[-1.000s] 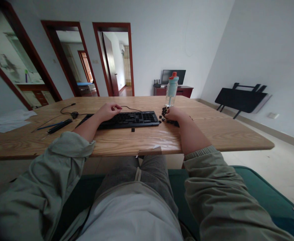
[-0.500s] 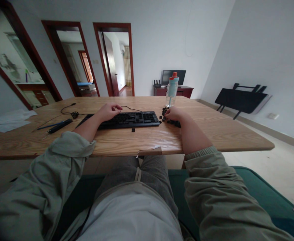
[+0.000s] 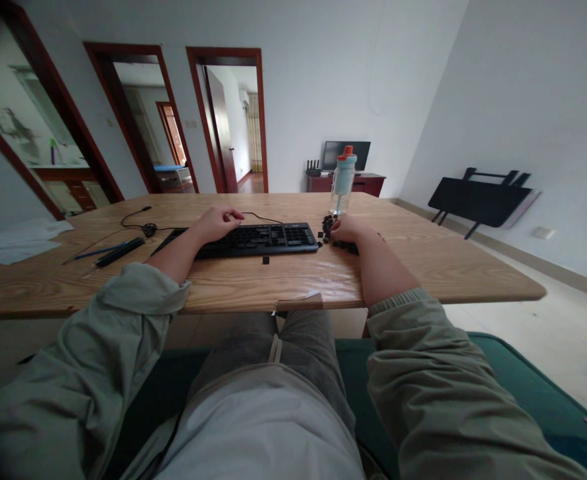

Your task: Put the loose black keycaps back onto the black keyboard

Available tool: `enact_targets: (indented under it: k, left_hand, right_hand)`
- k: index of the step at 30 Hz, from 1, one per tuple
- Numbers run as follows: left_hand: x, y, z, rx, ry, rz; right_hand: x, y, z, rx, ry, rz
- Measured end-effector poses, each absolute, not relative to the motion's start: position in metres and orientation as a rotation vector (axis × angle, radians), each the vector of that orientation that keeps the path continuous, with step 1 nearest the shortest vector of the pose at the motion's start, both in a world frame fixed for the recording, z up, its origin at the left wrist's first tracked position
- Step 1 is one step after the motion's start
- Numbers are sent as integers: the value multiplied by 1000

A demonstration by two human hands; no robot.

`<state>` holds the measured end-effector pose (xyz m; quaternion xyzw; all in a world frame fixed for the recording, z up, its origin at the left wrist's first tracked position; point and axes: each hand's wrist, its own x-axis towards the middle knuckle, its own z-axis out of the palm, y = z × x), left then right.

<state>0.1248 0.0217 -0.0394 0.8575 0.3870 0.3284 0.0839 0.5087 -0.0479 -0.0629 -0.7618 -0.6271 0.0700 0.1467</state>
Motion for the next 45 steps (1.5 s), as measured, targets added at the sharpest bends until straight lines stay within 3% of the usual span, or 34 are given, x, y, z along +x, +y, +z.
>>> enact_targets:
  k: [14,22,28,34,41,45]
  left_hand:
    - [124,23,-40,2563,1122,974]
    - [124,24,-41,2572,1123,973]
    - [125,21,-40,2562,1125,981]
    - [126,21,-40,2564,1112,964]
    - [126,21,-40,2556,1119,943]
    - [125,20,-40,2544,1113,937]
  right_hand:
    - [499,-52,-55,-2118,-1731,236]
    - [488,-59,-48,-1520,-1516,946]
    - [487,-65,-43,-1462,-1486,1066]
    - [481,-69,-41,-1568,-1568,928]
    - [486,-52,-53,-1957,-1753,350]
    - [486,-47,-56,-2018,-1867,197]
